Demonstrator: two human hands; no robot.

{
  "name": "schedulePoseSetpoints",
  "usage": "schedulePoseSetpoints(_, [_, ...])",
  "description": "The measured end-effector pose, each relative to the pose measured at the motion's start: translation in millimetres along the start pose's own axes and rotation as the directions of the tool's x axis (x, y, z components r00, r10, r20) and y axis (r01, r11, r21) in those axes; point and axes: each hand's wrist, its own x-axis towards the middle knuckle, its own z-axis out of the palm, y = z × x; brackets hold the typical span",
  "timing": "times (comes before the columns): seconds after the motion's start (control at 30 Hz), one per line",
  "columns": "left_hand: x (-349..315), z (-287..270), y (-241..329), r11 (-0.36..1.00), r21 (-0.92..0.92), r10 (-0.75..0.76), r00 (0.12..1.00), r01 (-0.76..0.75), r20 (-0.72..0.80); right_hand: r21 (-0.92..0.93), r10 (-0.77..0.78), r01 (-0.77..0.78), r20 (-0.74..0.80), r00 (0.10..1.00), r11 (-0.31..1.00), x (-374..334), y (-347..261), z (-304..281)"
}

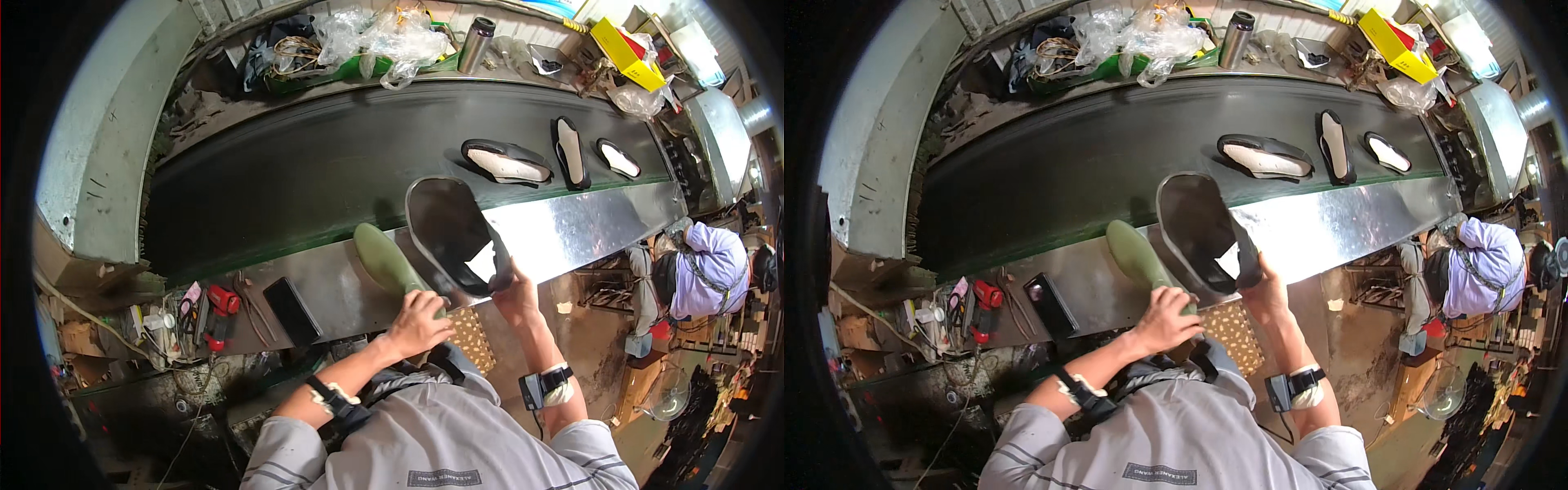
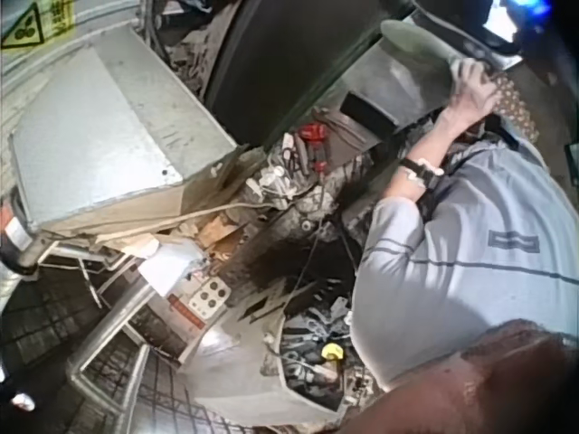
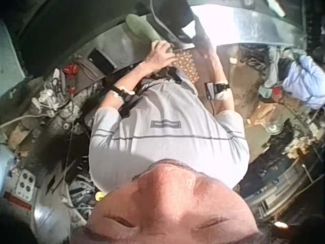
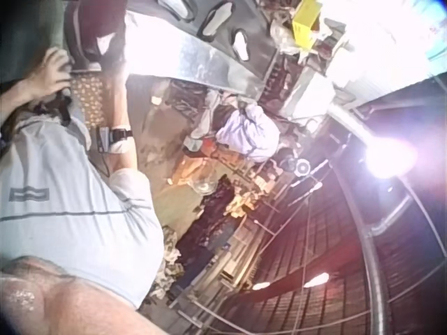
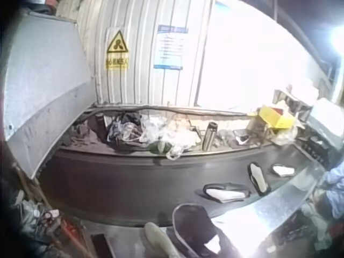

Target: Operating a lasting machine to pull and shape leather shoe uppers over a mold or last.

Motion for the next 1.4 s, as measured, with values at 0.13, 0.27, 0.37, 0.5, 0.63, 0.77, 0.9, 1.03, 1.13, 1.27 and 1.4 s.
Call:
schedulePoseSetpoints(0.13, [24.2, -38.1, -31.2, 0.079, -0.997, -0.770, 0.635, 0.003, -0.059, -0.560, -0.131, 0.177, 0.121, 0.984, 0.809, -32.3, -4.5, 6.4])
schedulePoseSetpoints(0.27, [28.6, -94.4, -90.6, -0.557, -0.817, -0.620, 0.579, 0.151, 0.530, -0.669, -0.093, 0.743, 0.740, 0.666, 0.001, -68.3, 20.9, 26.7])
schedulePoseSetpoints(0.37, [24.7, -74.9, -116.0, -0.302, -0.890, -0.800, 0.416, 0.342, 0.432, -0.478, -0.093, 0.806, 0.873, 0.478, -0.349, -64.9, 77.7, -0.4])
schedulePoseSetpoints(0.5, [15.0, -55.1, -159.2, 0.188, -0.704, -0.962, 0.271, 0.685, 0.007, -0.474, -0.192, 0.804, 0.881, 0.433, -0.359, -43.0, 103.7, 7.5])
schedulePoseSetpoints(0.63, [38.4, -38.9, -156.1, 0.389, -0.655, -0.921, 0.270, 0.648, -0.281, -0.603, -0.411, 0.797, 0.736, 0.539, -0.035, -15.7, 115.8, 3.8])
schedulePoseSetpoints(0.77, [36.1, -26.0, -157.2, 0.418, -0.655, -0.904, 0.219, 0.630, -0.367, -0.651, -0.379, 0.745, 0.660, 0.649, 0.142, -2.3, 126.9, 1.8])
schedulePoseSetpoints(0.9, [7.8, -5.6, -130.3, 0.268, -0.656, -0.963, 0.221, 0.706, -0.155, -0.709, -0.216, 0.682, 0.648, 0.730, 0.180, -32.6, 107.8, -33.0])
schedulePoseSetpoints(1.03, [22.0, -5.1, -97.0, 0.054, -0.691, -0.996, 0.087, 0.721, 0.013, -0.662, -0.126, 0.733, 0.723, 0.679, 0.154, -47.6, 88.5, -52.9])
schedulePoseSetpoints(1.13, [61.0, -1.2, -61.4, 0.134, -0.306, -0.985, 0.092, 0.943, -0.148, -0.648, -0.106, 0.753, 0.746, 0.658, 0.115, -44.4, 92.2, -61.7])
schedulePoseSetpoints(1.27, [65.1, -3.4, -57.0, 0.128, -0.276, -0.985, 0.090, 0.953, -0.146, -0.596, -0.080, 0.796, 0.793, 0.604, 0.105, -27.0, 91.0, -74.5])
schedulePoseSetpoints(1.4, [43.3, -2.5, -61.1, 0.148, -0.372, -0.973, 0.067, 0.916, -0.222, -0.593, -0.018, 0.774, 0.791, 0.611, 0.225, -23.6, 88.0, -74.5])
